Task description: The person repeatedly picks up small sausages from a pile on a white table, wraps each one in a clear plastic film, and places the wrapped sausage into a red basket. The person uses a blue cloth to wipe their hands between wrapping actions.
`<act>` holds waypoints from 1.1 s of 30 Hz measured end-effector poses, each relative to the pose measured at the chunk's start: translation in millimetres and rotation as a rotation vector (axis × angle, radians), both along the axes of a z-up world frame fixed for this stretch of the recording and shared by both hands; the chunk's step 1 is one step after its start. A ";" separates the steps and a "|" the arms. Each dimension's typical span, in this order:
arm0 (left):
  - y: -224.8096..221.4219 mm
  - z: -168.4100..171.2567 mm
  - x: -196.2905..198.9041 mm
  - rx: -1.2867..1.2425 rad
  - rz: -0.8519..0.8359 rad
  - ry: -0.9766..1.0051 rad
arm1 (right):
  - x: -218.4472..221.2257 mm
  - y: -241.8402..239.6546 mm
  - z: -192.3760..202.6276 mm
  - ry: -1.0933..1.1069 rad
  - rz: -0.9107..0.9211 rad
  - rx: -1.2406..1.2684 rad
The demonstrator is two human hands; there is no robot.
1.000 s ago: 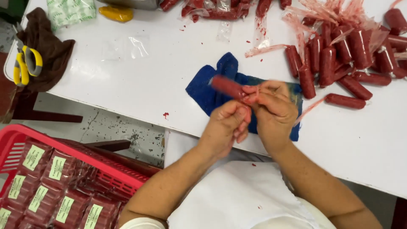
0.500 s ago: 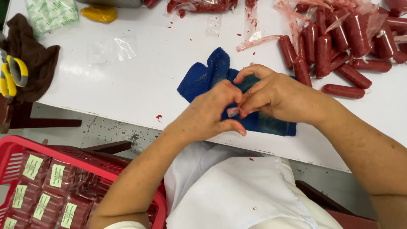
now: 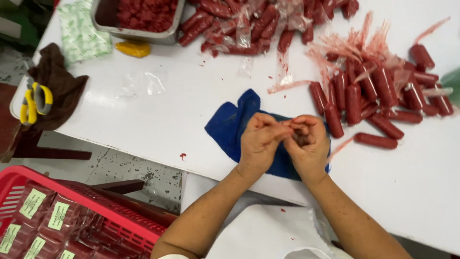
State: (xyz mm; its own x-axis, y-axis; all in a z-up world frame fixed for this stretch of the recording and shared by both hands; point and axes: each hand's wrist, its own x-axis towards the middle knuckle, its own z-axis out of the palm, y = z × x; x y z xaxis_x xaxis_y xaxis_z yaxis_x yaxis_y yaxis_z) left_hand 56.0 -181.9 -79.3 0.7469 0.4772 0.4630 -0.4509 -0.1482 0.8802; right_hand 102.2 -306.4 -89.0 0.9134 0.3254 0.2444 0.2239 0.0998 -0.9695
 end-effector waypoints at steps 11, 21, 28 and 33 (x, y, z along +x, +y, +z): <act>121.2 16.1 54.0 1.050 0.051 -0.140 | 29.5 5.7 61.4 -0.185 0.365 -0.294; 259.4 -49.2 185.5 1.223 0.658 0.766 | 77.6 -56.7 135.1 -0.385 -0.161 -0.826; 202.4 47.1 45.2 -0.510 -0.370 0.729 | 34.2 25.9 71.7 -0.204 0.613 -0.739; 129.8 84.5 -41.0 -0.554 -0.664 0.824 | 19.6 93.1 65.3 0.593 0.679 0.351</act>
